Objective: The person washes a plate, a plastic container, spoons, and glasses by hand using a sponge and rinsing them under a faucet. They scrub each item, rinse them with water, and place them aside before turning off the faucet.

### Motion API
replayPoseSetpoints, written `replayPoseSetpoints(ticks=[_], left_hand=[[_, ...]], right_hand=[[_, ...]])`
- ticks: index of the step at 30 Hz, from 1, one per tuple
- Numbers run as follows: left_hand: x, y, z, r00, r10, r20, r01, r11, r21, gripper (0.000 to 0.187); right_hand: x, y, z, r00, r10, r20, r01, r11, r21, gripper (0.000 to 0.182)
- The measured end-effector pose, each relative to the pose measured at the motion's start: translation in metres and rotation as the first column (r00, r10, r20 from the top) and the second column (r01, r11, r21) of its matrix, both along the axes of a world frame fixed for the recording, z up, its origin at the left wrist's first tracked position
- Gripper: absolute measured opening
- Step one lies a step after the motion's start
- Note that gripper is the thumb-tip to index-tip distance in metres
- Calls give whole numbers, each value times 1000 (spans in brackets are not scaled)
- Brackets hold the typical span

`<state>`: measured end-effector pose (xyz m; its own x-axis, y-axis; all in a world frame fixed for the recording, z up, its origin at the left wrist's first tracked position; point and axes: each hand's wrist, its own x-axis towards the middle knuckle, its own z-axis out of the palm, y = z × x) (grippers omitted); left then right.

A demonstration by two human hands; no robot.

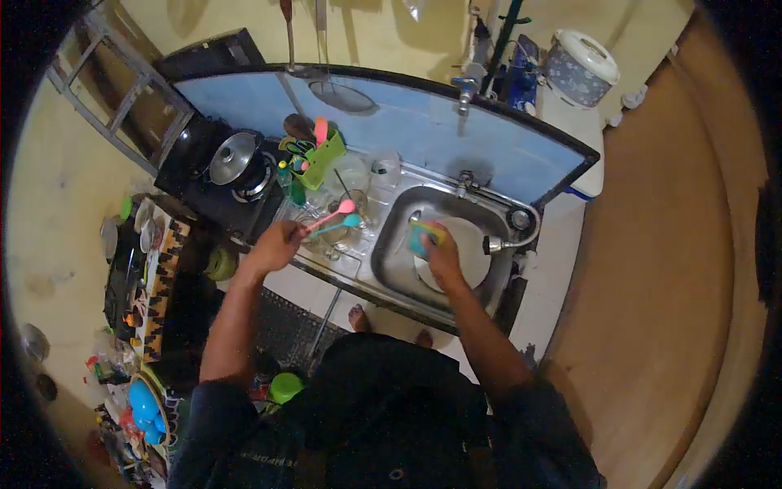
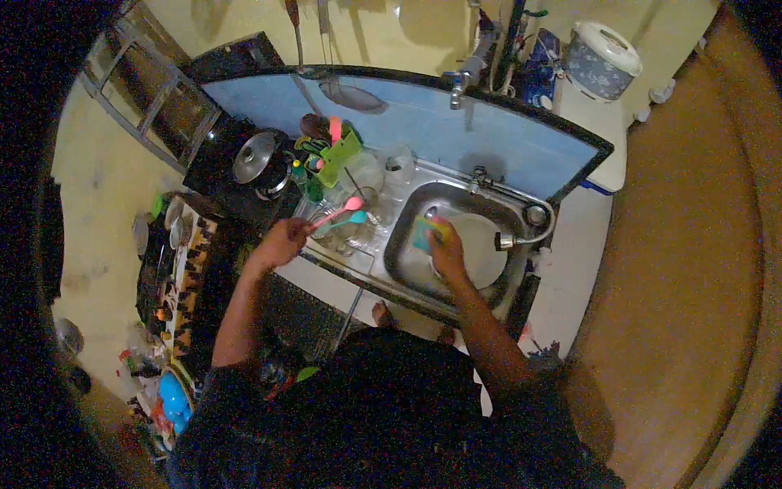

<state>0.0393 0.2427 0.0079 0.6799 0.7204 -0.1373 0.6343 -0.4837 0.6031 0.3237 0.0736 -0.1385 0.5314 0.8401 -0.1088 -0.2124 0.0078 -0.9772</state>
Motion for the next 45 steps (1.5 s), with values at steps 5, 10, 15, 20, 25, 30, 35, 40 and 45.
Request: replayPoseSetpoints(ticks=[5,10,15,20,25,30,35,40,45], left_hand=[[33,-85,-23,931,254,261,-67,824,-563,19],[41,-127,-103,897,119,426,251,656,-712,19],[84,-149,-99,920,287,268,115,456,-883,15],[69,-133,-116,921,210,328,178,523,-833,16],[8,-114,-104,896,203,396,134,727,-674,21],[-60,-89,-64,804,426,414,17,681,-732,30],[-112,-55,-60,696,587,415,-66,627,-776,41],[-143,-30,-76,692,589,417,-179,700,-691,43],[-141,-13,-73,655,684,320,-207,570,-795,39]], right_hand=[[-22,24,50,822,108,-560,-151,988,-32,38],[-23,20,3,897,246,-368,-261,965,8,29],[-21,4,18,921,229,316,-137,948,-287,21],[4,3,16,948,316,-30,-303,873,-382,26],[29,78,46,979,201,20,-183,925,-332,22],[19,216,60,777,300,554,-300,949,-94,29],[-10,322,8,73,807,586,-417,558,-717,41],[-31,346,-28,-415,757,505,-259,434,-863,46],[-39,336,-45,-224,604,765,-547,571,-612,47]])
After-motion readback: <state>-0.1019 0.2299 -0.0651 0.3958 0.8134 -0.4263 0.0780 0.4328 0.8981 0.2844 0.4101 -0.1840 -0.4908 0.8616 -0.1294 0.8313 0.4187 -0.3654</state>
